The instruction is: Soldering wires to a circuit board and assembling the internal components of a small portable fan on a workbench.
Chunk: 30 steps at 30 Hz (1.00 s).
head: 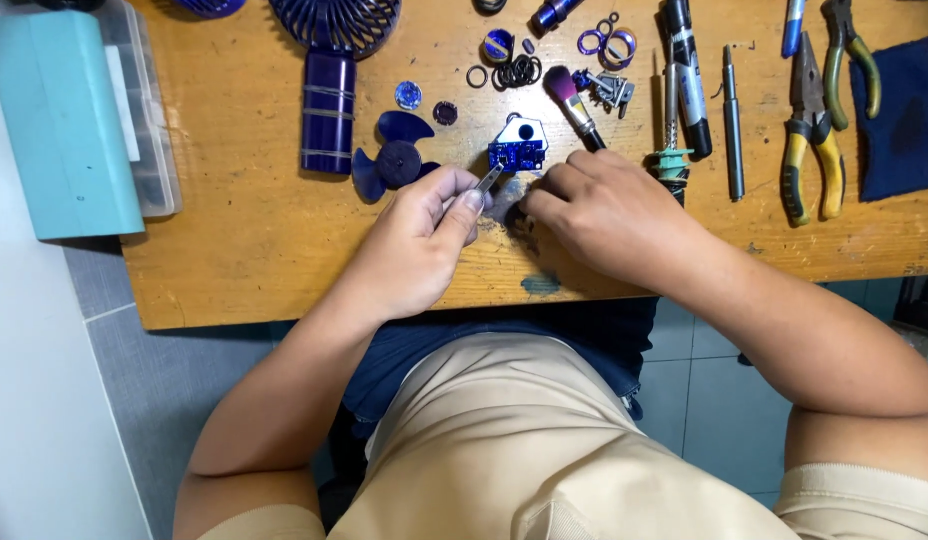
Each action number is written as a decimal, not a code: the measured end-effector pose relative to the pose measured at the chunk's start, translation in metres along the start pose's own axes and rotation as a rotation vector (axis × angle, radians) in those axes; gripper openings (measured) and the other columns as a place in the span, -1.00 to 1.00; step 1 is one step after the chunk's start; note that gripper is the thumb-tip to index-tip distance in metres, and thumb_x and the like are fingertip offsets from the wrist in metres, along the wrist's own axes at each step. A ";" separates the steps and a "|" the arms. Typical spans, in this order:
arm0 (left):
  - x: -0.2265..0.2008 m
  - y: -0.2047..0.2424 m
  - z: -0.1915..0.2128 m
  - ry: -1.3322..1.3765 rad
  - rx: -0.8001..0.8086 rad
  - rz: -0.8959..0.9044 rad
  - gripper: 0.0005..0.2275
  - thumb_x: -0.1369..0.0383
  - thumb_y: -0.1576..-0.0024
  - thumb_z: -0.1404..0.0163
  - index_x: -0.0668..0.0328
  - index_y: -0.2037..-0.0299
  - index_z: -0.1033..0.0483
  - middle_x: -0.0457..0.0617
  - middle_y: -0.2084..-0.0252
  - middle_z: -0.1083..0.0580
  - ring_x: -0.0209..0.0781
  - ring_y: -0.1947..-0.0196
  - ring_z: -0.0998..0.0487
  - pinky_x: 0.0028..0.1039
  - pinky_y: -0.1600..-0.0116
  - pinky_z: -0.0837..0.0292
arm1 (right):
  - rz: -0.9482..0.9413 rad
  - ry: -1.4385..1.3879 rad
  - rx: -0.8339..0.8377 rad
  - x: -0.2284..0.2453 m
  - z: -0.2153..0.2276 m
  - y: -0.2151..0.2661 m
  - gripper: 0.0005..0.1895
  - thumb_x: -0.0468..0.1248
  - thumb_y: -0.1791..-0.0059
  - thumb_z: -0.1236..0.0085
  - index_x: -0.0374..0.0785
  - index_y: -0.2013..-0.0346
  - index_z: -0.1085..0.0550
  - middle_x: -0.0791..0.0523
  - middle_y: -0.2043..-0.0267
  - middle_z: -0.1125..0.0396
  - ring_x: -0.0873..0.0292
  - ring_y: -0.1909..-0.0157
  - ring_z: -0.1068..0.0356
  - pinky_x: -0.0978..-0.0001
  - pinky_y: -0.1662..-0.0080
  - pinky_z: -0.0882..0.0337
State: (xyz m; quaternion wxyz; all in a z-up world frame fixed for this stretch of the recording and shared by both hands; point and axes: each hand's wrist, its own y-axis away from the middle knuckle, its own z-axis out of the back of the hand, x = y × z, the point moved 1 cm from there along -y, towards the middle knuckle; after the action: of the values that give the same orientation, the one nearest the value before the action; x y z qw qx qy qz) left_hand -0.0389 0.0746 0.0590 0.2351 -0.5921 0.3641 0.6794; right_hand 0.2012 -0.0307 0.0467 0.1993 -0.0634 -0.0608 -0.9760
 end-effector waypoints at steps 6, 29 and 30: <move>0.004 0.002 0.001 -0.006 0.020 -0.025 -0.79 0.53 -0.52 0.15 0.27 0.02 -0.62 -0.19 0.53 -0.36 -0.41 0.50 -0.27 -0.55 0.36 -0.32 | 0.029 0.069 -0.041 -0.004 -0.014 -0.005 -0.85 -0.17 -0.13 -0.32 -0.12 0.05 -0.67 -0.01 0.21 -0.59 -0.01 0.11 -0.64 0.19 0.03 -0.55; -0.032 0.002 -0.006 -0.090 0.090 0.241 -0.76 0.21 -0.54 0.12 0.03 0.18 -0.45 -0.26 0.48 -0.30 -0.40 0.48 -0.23 -0.42 0.35 -0.25 | -0.139 -1.143 -0.556 -0.064 0.010 0.015 -0.86 -0.67 -0.06 0.08 -0.59 0.24 -0.47 -0.16 0.18 -0.38 0.00 0.15 -0.32 0.27 0.08 -0.27; -0.039 -0.001 -0.004 -0.108 0.105 0.262 -0.76 0.22 -0.55 0.12 0.03 0.18 -0.44 -0.24 0.50 -0.34 -0.38 0.50 -0.28 -0.40 0.34 -0.29 | -0.156 -1.116 -0.588 -0.067 0.011 0.016 -0.85 -0.70 -0.12 0.07 -0.57 0.22 -0.46 -0.17 0.14 -0.39 -0.02 0.11 -0.35 0.24 0.02 -0.32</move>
State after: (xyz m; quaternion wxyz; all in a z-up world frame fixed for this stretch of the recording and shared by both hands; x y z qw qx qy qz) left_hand -0.0281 0.0764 0.0962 0.1945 -0.4889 0.4602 0.7152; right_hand 0.2694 -0.0179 0.0495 0.0401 -0.6098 0.1105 -0.7838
